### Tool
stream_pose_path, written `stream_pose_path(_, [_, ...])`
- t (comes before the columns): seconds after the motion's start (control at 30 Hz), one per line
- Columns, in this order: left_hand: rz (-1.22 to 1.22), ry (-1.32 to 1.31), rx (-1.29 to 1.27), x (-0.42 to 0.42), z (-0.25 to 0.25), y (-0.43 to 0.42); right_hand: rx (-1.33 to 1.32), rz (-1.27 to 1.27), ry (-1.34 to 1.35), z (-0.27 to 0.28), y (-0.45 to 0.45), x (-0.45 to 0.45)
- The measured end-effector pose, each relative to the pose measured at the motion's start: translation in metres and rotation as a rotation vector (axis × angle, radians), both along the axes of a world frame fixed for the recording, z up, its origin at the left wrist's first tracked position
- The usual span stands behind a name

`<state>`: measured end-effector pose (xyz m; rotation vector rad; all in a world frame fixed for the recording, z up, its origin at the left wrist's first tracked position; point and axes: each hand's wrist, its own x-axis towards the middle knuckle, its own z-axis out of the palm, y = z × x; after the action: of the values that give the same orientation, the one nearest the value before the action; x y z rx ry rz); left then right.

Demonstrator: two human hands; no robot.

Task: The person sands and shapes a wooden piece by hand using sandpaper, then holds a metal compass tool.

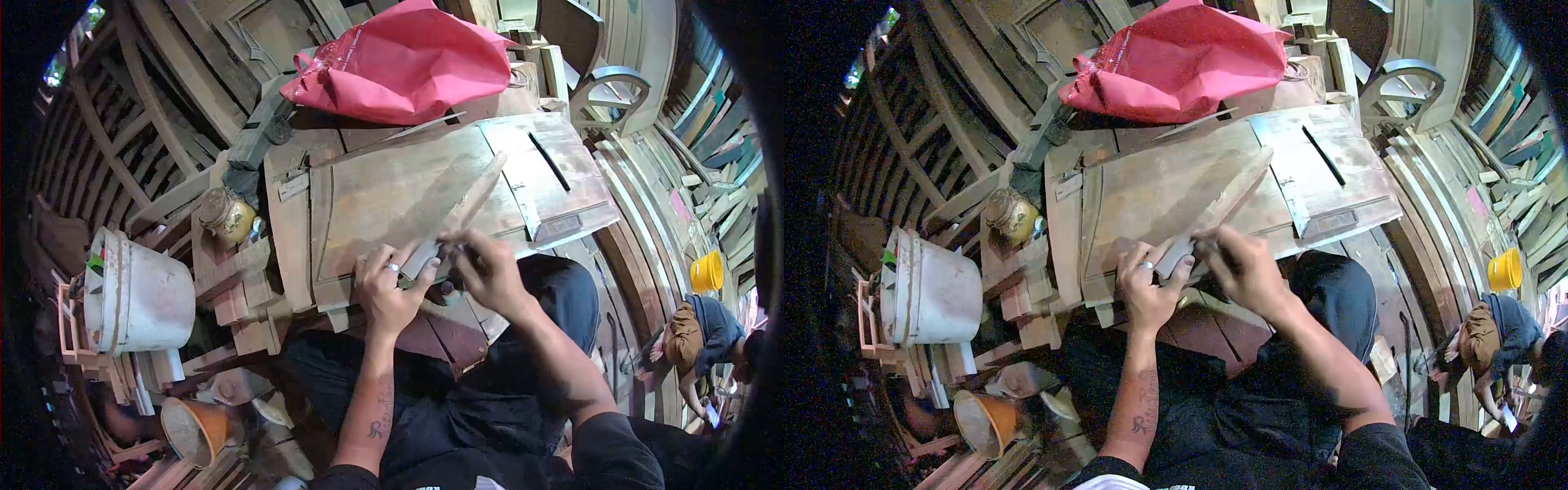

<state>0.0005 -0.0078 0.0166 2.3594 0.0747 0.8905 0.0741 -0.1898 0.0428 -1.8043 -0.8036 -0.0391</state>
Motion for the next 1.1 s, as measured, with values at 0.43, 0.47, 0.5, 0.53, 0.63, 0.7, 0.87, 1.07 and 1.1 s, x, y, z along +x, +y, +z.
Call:
stream_pose_path(0.43, [-0.017,0.002,0.004,0.000,0.000,0.000,0.002,-0.017,0.012,0.000,-0.001,0.001])
stream_pose_path(0.47, [-0.023,0.000,-0.003,0.000,0.001,0.000,-0.001,0.038,0.008,0.000,0.000,0.000])
stream_pose_path(0.5, [-0.022,0.001,0.000,0.001,0.000,0.000,0.002,0.039,0.008,-0.002,-0.001,0.003])
stream_pose_path(0.53, [-0.022,-0.018,0.000,0.002,-0.001,0.000,-0.028,0.018,-0.014,-0.006,-0.003,0.008])
stream_pose_path(0.63, [-0.018,-0.030,0.003,0.000,0.000,0.001,-0.012,-0.144,-0.048,-0.004,-0.007,0.023])
stream_pose_path(0.7, [-0.025,-0.026,0.000,0.000,0.002,-0.001,0.052,-0.204,0.329,0.002,-0.010,0.023])
stream_pose_path(0.87, [-0.001,-0.033,-0.009,0.001,-0.002,0.000,0.049,-0.202,-0.077,-0.011,-0.009,0.016])
stream_pose_path(1.07, [-0.016,-0.030,-0.023,0.002,0.000,0.000,0.041,-0.179,0.047,0.004,-0.009,0.013])
stream_pose_path(1.1, [-0.015,-0.031,-0.025,0.001,0.001,-0.001,0.088,-0.164,0.073,0.005,-0.006,0.011])
